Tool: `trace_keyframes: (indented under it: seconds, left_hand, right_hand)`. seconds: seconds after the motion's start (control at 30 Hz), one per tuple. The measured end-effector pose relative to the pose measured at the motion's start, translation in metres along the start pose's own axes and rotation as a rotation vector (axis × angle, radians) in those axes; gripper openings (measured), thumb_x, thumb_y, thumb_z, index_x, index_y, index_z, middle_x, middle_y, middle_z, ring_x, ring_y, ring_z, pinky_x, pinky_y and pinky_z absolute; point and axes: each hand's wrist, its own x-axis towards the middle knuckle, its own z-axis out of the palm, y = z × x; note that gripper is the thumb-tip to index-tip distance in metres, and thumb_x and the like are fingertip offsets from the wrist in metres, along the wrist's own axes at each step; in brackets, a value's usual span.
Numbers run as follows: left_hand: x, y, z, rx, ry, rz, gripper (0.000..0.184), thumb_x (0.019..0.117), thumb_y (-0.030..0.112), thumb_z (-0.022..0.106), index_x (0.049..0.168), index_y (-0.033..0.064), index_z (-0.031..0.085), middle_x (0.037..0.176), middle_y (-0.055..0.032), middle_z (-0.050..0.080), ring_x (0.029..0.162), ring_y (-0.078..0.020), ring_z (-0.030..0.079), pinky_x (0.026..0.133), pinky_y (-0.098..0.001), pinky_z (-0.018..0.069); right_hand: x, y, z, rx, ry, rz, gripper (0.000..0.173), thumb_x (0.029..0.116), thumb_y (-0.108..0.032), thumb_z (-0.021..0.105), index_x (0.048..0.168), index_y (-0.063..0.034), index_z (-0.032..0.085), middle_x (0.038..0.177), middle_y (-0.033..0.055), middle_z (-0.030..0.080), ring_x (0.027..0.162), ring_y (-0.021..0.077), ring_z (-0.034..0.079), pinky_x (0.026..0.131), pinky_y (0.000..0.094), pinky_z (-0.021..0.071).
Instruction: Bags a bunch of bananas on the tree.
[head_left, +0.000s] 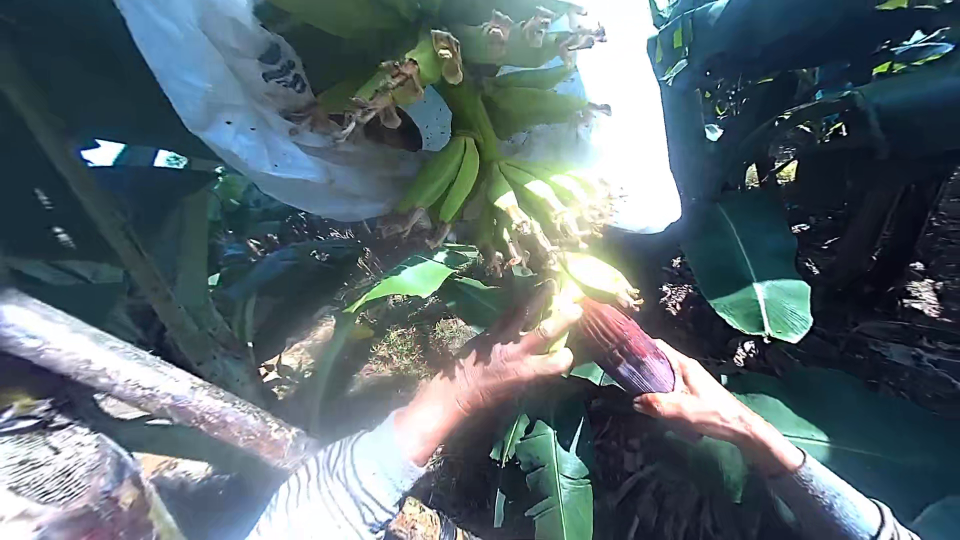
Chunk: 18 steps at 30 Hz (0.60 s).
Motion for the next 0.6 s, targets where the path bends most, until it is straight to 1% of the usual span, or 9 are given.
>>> trace_keyframes:
  seconds: [0.07, 0.13, 0.2, 0.23, 0.3, 0.37, 0.43, 0.5, 0.6]
  left_hand:
    - [-0.011, 0.012, 0.010, 0.003, -0.226, -0.245, 0.037, 0.1063, 0.034, 0.054, 0.143, 0.0295, 0.057, 0.167, -0.0052, 0.033, 0.156, -0.0370, 0.022, 0.122, -0.0625, 0.0255]
    - [-0.014, 0.021, -0.001, -0.093, -0.517, -0.556, 0.055, 0.0953, 0.040, 0.068, 0.146, 0.0231, 0.057, 0.164, -0.0159, 0.035, 0.152, -0.0484, 0.022, 0.113, -0.0757, 0.0250]
    - [0.000, 0.030, -0.034, -0.201, -0.636, -0.851, 0.059, 0.0916, 0.043, 0.074, 0.139, 0.0090, 0.062, 0.149, -0.0226, 0.051, 0.142, -0.0486, 0.040, 0.110, -0.0716, 0.0341]
    - [0.008, 0.026, -0.051, -0.278, -0.570, -0.970, 0.058, 0.0959, 0.041, 0.070, 0.139, 0.0044, 0.060, 0.143, -0.0242, 0.057, 0.136, -0.0453, 0.049, 0.110, -0.0654, 0.0389]
    - [0.013, 0.008, -0.060, -0.456, -0.169, -1.158, 0.059, 0.0986, 0.035, 0.069, 0.147, 0.0051, 0.053, 0.142, -0.0240, 0.058, 0.131, -0.0417, 0.056, 0.109, -0.0600, 0.0436]
    - [0.007, -0.014, -0.044, -0.634, 0.261, -1.163, 0.079, 0.0888, 0.022, 0.081, 0.156, 0.0159, 0.040, 0.149, -0.0171, 0.054, 0.125, -0.0371, 0.060, 0.099, -0.0560, 0.0524]
    - [0.011, -0.031, -0.026, -0.728, 0.432, -1.081, 0.099, 0.0796, 0.011, 0.087, 0.160, 0.0163, 0.030, 0.151, -0.0166, 0.051, 0.128, -0.0337, 0.058, 0.101, -0.0522, 0.0531]
    - [0.027, -0.032, -0.020, -0.776, 0.539, -1.051, 0.076, 0.0829, 0.002, 0.082, 0.149, 0.0026, 0.044, 0.135, -0.0192, 0.062, 0.119, -0.0272, 0.062, 0.101, -0.0449, 0.0522]
    - [0.055, -0.035, -0.012, -0.976, 0.620, -1.087, 0.036, 0.0991, 0.006, 0.062, 0.132, -0.0041, 0.054, 0.096, -0.0066, 0.066, 0.080, -0.0061, 0.064, 0.076, -0.0235, 0.0558]
  right_hand:
    - [-0.006, 0.001, -0.002, 0.135, -0.016, 0.008, 0.087, 0.0651, -0.045, 0.091, 0.137, -0.0139, 0.053, 0.109, 0.0031, 0.073, 0.093, 0.0161, 0.073, 0.082, 0.0405, 0.0642]
    - [-0.011, -0.003, -0.007, 0.207, -0.004, 0.017, 0.088, 0.0649, -0.039, 0.091, 0.139, -0.0116, 0.051, 0.107, 0.0071, 0.073, 0.085, 0.0214, 0.075, 0.075, 0.0429, 0.0659]
    - [-0.016, -0.006, -0.011, 0.232, -0.001, 0.017, 0.090, 0.0643, -0.039, 0.091, 0.140, -0.0112, 0.050, 0.106, 0.0087, 0.074, 0.082, 0.0236, 0.075, 0.072, 0.0435, 0.0660]
    - [-0.019, -0.007, -0.012, 0.252, -0.009, 0.005, 0.090, 0.0647, -0.038, 0.092, 0.140, -0.0108, 0.050, 0.106, 0.0097, 0.074, 0.081, 0.0248, 0.075, 0.070, 0.0436, 0.0659]
    - [-0.023, -0.008, -0.008, 0.293, -0.037, -0.007, 0.087, 0.0665, -0.034, 0.091, 0.140, -0.0106, 0.050, 0.105, 0.0111, 0.074, 0.079, 0.0260, 0.075, 0.068, 0.0435, 0.0658]
    - [-0.030, -0.011, 0.003, 0.338, -0.075, -0.007, 0.087, 0.0689, -0.031, 0.090, 0.141, -0.0093, 0.048, 0.104, 0.0121, 0.073, 0.078, 0.0266, 0.074, 0.067, 0.0440, 0.0656]
    - [-0.039, -0.017, 0.020, 0.376, -0.095, -0.007, 0.085, 0.0708, -0.028, 0.089, 0.141, -0.0073, 0.047, 0.102, 0.0123, 0.074, 0.077, 0.0262, 0.074, 0.066, 0.0441, 0.0657]
    - [-0.044, -0.019, 0.037, 0.422, -0.122, -0.020, 0.084, 0.0729, -0.024, 0.088, 0.141, -0.0041, 0.044, 0.104, 0.0119, 0.074, 0.081, 0.0254, 0.074, 0.070, 0.0450, 0.0657]
    - [-0.043, -0.017, 0.057, 0.466, -0.119, -0.052, 0.081, 0.0757, -0.014, 0.086, 0.141, -0.0004, 0.040, 0.107, 0.0107, 0.073, 0.086, 0.0242, 0.075, 0.077, 0.0457, 0.0657]
